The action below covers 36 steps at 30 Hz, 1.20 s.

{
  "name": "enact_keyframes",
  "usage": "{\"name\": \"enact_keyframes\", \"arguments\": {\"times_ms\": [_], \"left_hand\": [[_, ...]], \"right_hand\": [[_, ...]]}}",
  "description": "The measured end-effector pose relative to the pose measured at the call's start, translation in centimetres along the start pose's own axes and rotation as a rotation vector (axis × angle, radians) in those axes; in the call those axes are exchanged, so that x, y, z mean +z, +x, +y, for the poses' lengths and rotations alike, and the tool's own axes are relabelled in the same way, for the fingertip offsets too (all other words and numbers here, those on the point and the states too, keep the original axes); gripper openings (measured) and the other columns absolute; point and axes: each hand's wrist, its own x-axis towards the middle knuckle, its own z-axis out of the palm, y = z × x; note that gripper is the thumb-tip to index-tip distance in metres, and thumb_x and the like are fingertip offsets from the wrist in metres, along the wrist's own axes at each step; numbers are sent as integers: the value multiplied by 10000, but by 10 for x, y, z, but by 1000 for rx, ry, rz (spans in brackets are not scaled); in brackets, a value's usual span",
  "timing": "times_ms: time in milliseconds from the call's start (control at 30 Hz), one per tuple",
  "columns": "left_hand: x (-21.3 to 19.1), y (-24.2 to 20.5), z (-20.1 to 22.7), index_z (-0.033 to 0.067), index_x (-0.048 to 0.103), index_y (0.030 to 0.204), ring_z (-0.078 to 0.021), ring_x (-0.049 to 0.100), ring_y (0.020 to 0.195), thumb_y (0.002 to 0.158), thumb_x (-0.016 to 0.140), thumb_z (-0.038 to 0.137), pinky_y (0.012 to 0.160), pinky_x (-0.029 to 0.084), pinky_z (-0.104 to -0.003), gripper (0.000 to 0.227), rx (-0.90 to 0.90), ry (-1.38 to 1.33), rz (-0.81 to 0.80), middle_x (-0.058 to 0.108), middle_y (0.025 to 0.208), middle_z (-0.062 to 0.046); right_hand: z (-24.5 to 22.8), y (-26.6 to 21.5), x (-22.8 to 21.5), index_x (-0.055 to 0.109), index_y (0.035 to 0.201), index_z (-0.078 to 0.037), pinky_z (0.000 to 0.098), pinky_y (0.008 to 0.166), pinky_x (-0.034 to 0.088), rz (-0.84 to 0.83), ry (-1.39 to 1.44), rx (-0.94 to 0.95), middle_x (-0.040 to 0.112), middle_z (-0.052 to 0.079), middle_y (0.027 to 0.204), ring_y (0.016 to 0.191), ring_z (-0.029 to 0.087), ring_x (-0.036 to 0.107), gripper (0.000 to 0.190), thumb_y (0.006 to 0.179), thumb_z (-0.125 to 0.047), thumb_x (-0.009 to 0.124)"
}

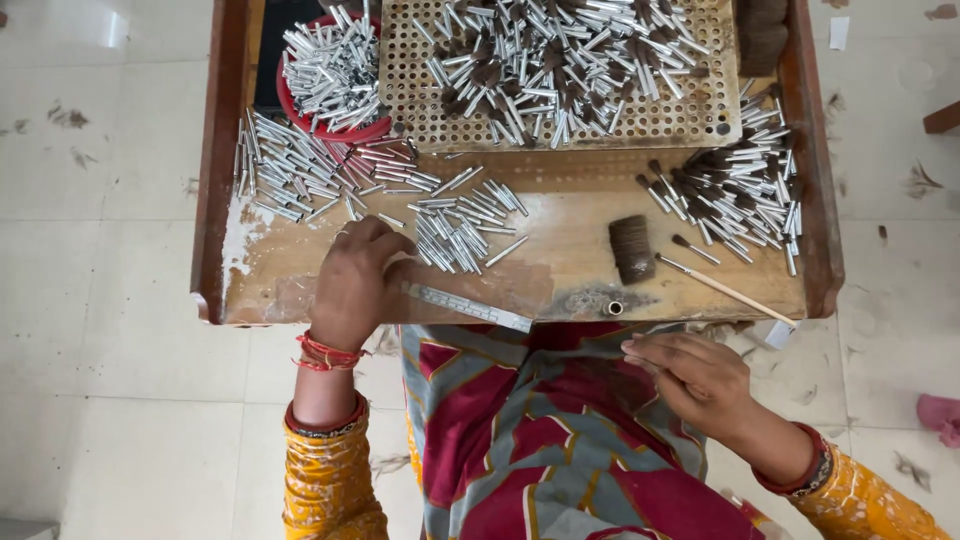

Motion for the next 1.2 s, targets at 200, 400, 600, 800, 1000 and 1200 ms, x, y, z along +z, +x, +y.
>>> {"name": "enact_keyframes", "arguments": {"times_ms": [200, 400, 600, 800, 1000, 1200], "left_hand": [[15, 4, -15, 89, 714, 872, -340, 625, 933, 734, 773, 53, 825, 523, -446, 155, 79, 56, -91, 635, 949, -108], [13, 12, -7, 82, 698, 921, -351, 612, 920, 727, 772, 72, 808, 509, -462, 208, 135, 140, -103, 611, 955, -126], [11, 16, -3, 71, 668, 893, -358, 608, 929, 709, 732, 55, 813, 509, -460, 195, 95, 183, -220, 604, 943, -134], [17, 2, 76, 7, 650, 1112, -343, 617, 923, 850, 674, -34, 802, 503, -452, 266, 161, -242, -86, 619, 964, -148], [111, -45, 143, -23, 672, 1192, -204, 687, 941, 967, 689, -52, 845, 573, -343, 227, -147, -1477, -140, 691, 1050, -131], [150, -58, 162, 1, 638, 1053, -191, 732, 838, 989, 687, 17, 794, 616, -340, 82, -591, -2113, -255, 724, 931, -105]], "right_hand": [[1, -1, 3, 738, 1109, -65, 333, 733, 589, -1, -7, -24, 769, 95, 1016, 921, 240, 766, 292, 825, 0, 730], [-1, 0, 2, 736, 1114, -59, 335, 731, 592, -8, 19, -33, 768, 96, 1011, 915, 239, 768, 293, 826, -2, 729], [-4, -1, 2, 740, 1093, -55, 336, 720, 591, 10, 41, -43, 771, 95, 992, 891, 232, 770, 263, 834, -9, 739], [-1, -5, 9, 761, 1059, -43, 318, 726, 604, 62, 158, 63, 789, 79, 985, 878, 213, 781, 221, 847, 18, 739], [-14, -5, 8, 742, 1094, -33, 333, 828, 627, 158, 281, 34, 777, 102, 1081, 976, 255, 784, 226, 884, 52, 725], [-13, -9, 5, 687, 1180, -27, 362, 897, 629, 180, 255, -54, 760, 134, 1136, 1088, 299, 772, 316, 882, 77, 700]]}}
